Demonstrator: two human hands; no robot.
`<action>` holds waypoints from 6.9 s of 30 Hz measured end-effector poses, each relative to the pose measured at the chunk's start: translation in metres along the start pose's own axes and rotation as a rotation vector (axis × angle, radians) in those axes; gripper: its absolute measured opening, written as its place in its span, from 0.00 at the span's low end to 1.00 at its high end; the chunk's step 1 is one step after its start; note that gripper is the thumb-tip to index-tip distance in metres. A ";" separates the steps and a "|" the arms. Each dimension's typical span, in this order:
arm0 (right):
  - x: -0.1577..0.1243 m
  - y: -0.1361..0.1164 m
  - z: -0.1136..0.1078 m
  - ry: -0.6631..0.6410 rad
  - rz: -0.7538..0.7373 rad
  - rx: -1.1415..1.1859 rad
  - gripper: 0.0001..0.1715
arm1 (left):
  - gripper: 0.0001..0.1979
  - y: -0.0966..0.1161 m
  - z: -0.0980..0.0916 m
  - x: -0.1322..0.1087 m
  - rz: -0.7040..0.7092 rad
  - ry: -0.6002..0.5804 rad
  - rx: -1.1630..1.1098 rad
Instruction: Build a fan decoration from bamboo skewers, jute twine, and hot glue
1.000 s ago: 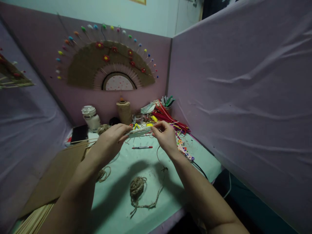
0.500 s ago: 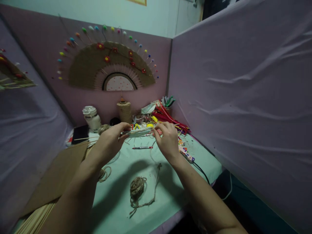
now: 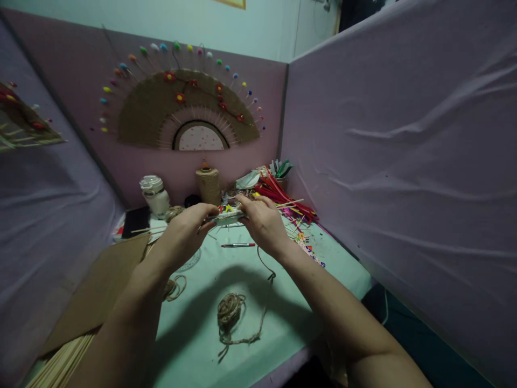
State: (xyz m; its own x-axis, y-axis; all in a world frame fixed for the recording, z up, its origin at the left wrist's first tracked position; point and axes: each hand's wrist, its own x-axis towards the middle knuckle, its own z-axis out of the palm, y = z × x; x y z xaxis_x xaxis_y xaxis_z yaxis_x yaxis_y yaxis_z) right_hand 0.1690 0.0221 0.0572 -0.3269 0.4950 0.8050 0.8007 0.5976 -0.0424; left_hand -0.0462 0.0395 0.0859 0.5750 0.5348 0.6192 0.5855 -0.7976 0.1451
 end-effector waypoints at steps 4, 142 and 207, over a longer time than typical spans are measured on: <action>0.006 0.007 0.007 -0.077 -0.006 -0.006 0.27 | 0.12 0.003 -0.003 -0.003 0.040 -0.065 0.075; -0.021 0.005 -0.017 0.178 -0.013 -0.189 0.34 | 0.16 0.006 0.022 0.001 0.064 0.155 0.333; -0.069 -0.031 0.088 -0.207 0.317 0.392 0.17 | 0.05 0.024 0.110 -0.066 -1.215 0.731 -1.731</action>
State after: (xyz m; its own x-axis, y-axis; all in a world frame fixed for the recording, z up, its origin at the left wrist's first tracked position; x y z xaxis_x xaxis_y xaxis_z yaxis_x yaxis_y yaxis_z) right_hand 0.1225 0.0254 -0.0489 -0.2236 0.7791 0.5857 0.6419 0.5699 -0.5130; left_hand -0.0068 0.0156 -0.0366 -0.0467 0.9718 -0.2311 -0.7622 0.1149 0.6371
